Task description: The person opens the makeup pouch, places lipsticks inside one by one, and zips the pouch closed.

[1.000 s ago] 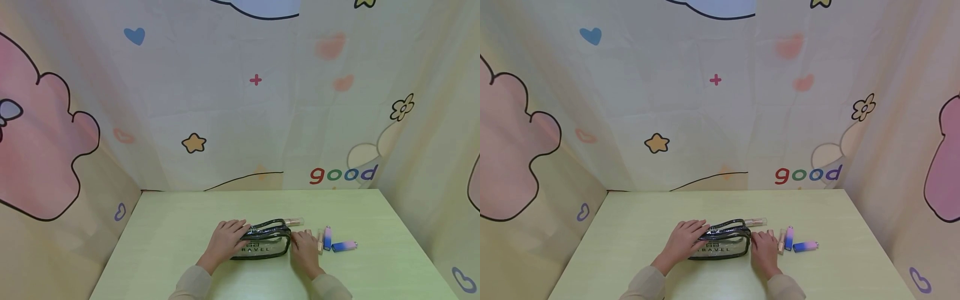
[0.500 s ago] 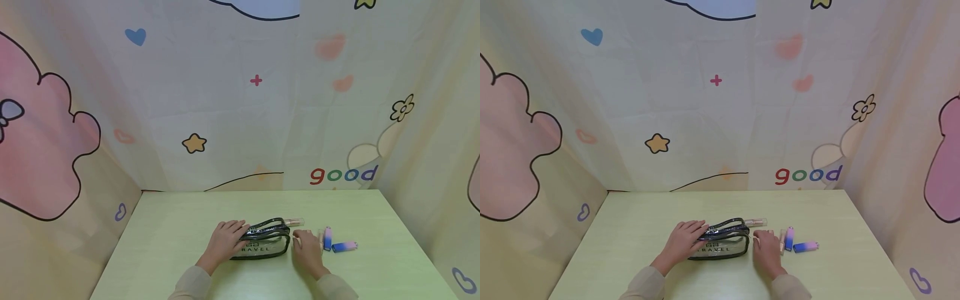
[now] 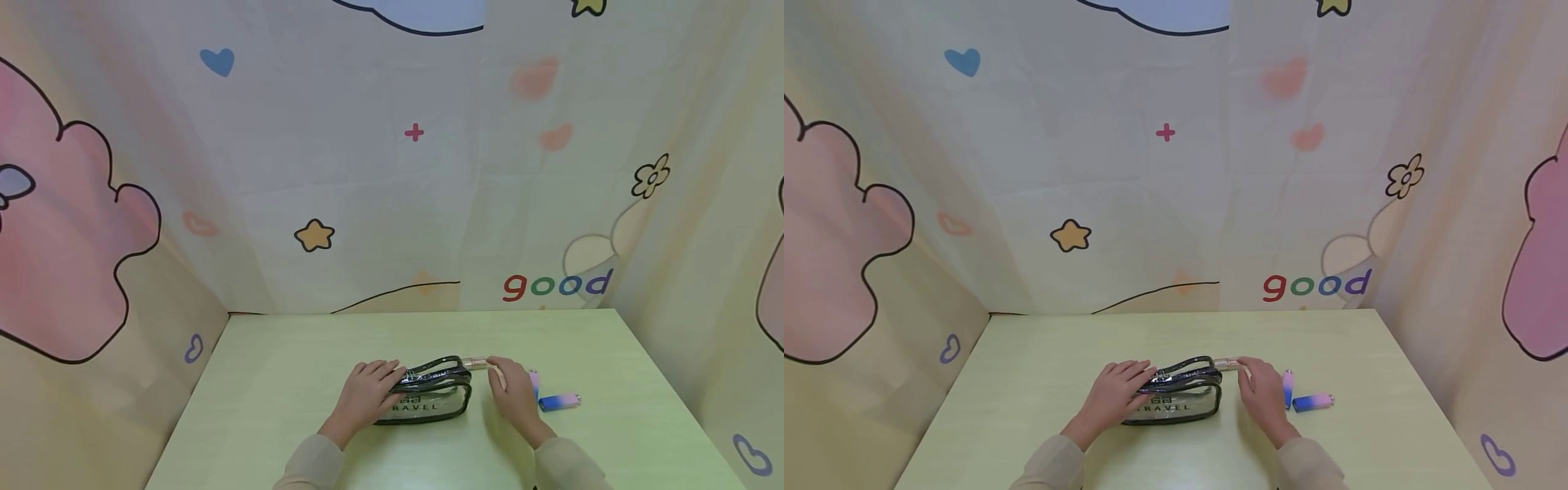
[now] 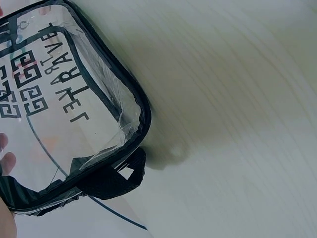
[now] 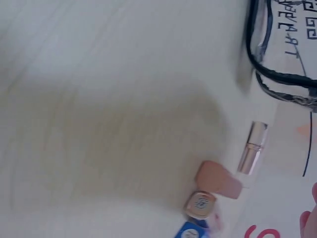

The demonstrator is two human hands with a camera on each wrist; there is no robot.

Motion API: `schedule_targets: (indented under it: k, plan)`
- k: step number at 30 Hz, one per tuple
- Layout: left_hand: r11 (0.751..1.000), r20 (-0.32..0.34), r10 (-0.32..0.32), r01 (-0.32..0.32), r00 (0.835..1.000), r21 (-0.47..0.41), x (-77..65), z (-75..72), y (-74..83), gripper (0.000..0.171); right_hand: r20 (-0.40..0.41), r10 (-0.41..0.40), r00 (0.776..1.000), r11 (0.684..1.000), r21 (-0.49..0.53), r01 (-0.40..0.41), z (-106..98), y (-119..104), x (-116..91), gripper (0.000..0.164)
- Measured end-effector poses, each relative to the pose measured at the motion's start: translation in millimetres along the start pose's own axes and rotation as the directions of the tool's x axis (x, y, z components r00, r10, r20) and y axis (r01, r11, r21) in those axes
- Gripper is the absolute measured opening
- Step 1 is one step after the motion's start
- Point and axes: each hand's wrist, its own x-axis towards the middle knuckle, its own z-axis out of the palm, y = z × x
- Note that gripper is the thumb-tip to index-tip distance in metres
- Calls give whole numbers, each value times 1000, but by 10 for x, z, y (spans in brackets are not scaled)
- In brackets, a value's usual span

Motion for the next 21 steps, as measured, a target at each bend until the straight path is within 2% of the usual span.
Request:
schedule_targets:
  k: [4,8,14,21]
  plan:
    - [1000,-1,-1,1,1000,-4,0,-1,-5,45,-6,-26,1000,999,29,26,-28,-112,63,19]
    - [1000,4,2,-2,1000,-5,5,-6,-7,45,-29,-106,994,993,54,107,-29,-231,125,20]
    - [1000,-10,15,-15,1000,-1,11,-7,-12,46,-69,-266,961,958,89,272,9,-359,174,26]
    - [999,21,37,-36,999,-27,-11,-56,-17,51,-32,-341,939,937,73,343,34,-495,176,26]
